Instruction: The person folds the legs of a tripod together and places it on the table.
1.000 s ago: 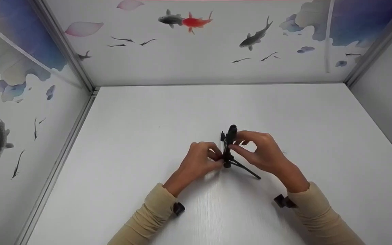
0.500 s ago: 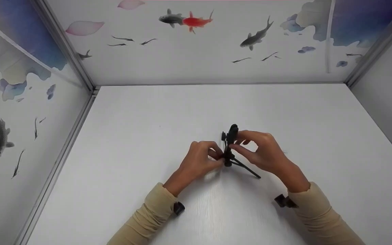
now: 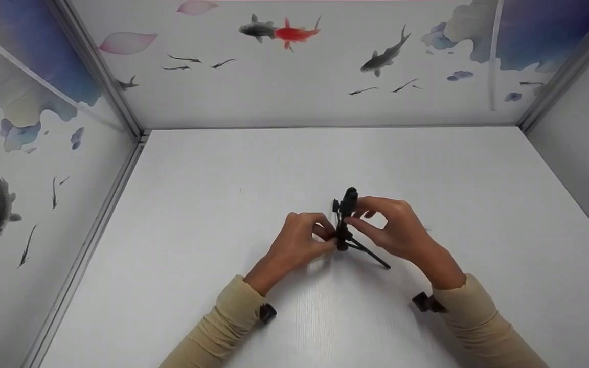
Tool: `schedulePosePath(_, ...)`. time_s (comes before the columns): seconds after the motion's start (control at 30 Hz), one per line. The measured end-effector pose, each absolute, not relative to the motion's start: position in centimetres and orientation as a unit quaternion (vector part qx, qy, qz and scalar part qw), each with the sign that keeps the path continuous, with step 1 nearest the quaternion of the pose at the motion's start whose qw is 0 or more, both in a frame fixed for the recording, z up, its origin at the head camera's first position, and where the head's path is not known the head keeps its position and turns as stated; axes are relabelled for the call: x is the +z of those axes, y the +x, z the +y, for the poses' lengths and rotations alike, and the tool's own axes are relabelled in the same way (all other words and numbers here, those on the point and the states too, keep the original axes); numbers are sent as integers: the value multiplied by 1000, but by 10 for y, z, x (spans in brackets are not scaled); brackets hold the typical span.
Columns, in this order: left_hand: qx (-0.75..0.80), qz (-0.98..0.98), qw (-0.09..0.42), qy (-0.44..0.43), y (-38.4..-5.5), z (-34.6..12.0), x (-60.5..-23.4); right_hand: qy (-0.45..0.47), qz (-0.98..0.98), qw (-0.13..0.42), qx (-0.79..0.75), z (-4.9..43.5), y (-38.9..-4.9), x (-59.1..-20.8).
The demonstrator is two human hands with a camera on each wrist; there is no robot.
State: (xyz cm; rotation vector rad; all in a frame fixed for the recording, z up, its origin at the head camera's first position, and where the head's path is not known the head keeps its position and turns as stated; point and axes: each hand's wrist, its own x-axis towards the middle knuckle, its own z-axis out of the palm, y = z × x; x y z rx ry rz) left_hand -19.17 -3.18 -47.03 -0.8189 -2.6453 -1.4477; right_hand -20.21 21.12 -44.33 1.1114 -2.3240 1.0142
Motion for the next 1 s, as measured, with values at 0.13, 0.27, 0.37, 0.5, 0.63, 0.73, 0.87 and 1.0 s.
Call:
schedulePosePath(0.13, -468, -843, 14, -266, -192, -32, -470, 395, -822, 183, 368, 211, -202, -444)
schedulePosePath(0.27, -474, -838, 15, -268, -191, -32, -470, 396, -816, 185, 378, 211, -202, -445)
schedulePosePath(0.37, -474, -839, 16, -267, -191, -32, -469, 397, -814, 185, 382, 211, -203, -445)
schedulePosePath(0.5, -476, -838, 18, -267, -192, -32, -469, 396, -814, 185, 383, 211, -202, -444)
schedulePosePath(0.63, -475, -838, 19, -266, -192, -32, -469, 397, -814, 188, 380, 211, -203, -443)
schedulePosePath(0.73, -472, -840, 20, -267, -191, -32, -468, 397, -814, 187, 380, 211, -202, -443)
schedulePosePath(0.87, -473, -840, 19, -266, -191, -33, -466, 398, -814, 184, 381, 211, -203, -444)
schedulePosePath(1.0, -476, -838, 21, -266, -190, -33, -466, 401, -814, 186, 377, 211, -203, -444)
